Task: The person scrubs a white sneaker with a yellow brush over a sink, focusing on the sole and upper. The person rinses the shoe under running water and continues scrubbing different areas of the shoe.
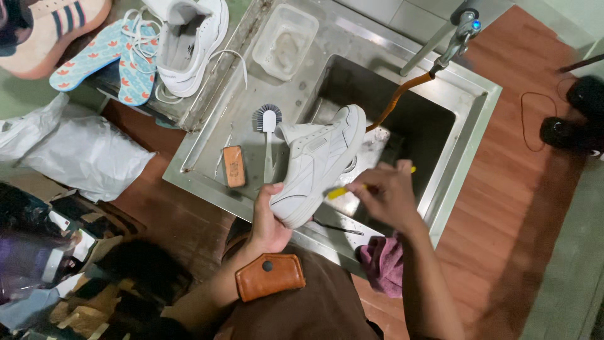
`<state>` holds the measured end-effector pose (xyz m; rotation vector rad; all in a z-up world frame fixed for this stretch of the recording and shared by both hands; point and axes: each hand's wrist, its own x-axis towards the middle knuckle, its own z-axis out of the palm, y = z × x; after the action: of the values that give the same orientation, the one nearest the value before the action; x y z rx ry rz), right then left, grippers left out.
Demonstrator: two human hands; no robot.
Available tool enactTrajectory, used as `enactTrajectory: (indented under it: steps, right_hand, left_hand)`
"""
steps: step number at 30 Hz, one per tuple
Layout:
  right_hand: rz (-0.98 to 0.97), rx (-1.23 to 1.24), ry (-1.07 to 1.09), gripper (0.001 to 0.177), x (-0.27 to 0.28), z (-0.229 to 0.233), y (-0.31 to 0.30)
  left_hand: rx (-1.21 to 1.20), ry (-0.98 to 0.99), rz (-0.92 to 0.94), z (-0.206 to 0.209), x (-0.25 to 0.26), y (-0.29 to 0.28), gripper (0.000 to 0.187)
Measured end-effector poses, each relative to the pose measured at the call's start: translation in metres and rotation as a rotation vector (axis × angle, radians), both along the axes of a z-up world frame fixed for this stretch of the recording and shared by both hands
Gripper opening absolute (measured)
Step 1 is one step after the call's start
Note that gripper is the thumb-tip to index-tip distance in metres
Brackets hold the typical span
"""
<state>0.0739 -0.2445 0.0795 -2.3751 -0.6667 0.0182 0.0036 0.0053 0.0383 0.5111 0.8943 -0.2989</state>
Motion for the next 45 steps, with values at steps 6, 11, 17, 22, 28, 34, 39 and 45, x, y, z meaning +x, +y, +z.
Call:
enactTrajectory:
  steps: [6,11,17,22,28,34,39,45]
  right_hand:
    - [-0.009,0.079,0.010,0.024,0.002,0.003,-0.001]
    - [0.054,0.096,-0.092,0.032,-0.045,0.021,0.017]
    - [-0.013,0.077,-0.180,0.035,-0.037,0.031,-0.009]
    - [0.075,0.080,-0.221,0.029,-0.040,0.046,0.012]
    - [-0.026,0.051,-0.299,0.035,-0.030,0.035,0.005]
    - [-0.173,-0.073,-0.236,0.027,-0.023,0.051,-0.012]
    - [-0.179,-0.079,-0.174,0.022,-0.011,0.080,-0.029]
    - [-0.082,-0.065,-0.140,0.036,-0.026,0.066,0.000]
  left_hand:
    - [-0.014,0.014,0.016,0.017,-0.002,0.004,0.064]
    - [0.021,-0.041,-0.033,-0.017,-0.011,0.014,0.070]
    - [0.004,-0.076,-0.063,-0.009,-0.022,0.015,0.075]
    - [-0.006,-0.159,-0.117,-0.007,-0.016,0.018,0.073]
    - [-0.012,-0.169,-0.166,-0.016,-0.014,0.020,0.068]
    - [-0.068,-0.202,-0.216,-0.015,-0.021,0.019,0.062]
    - [-0.015,-0.202,-0.274,-0.019,-0.025,0.022,0.063]
    - [0.001,-0.255,-0.210,0.022,-0.016,0.016,0.061]
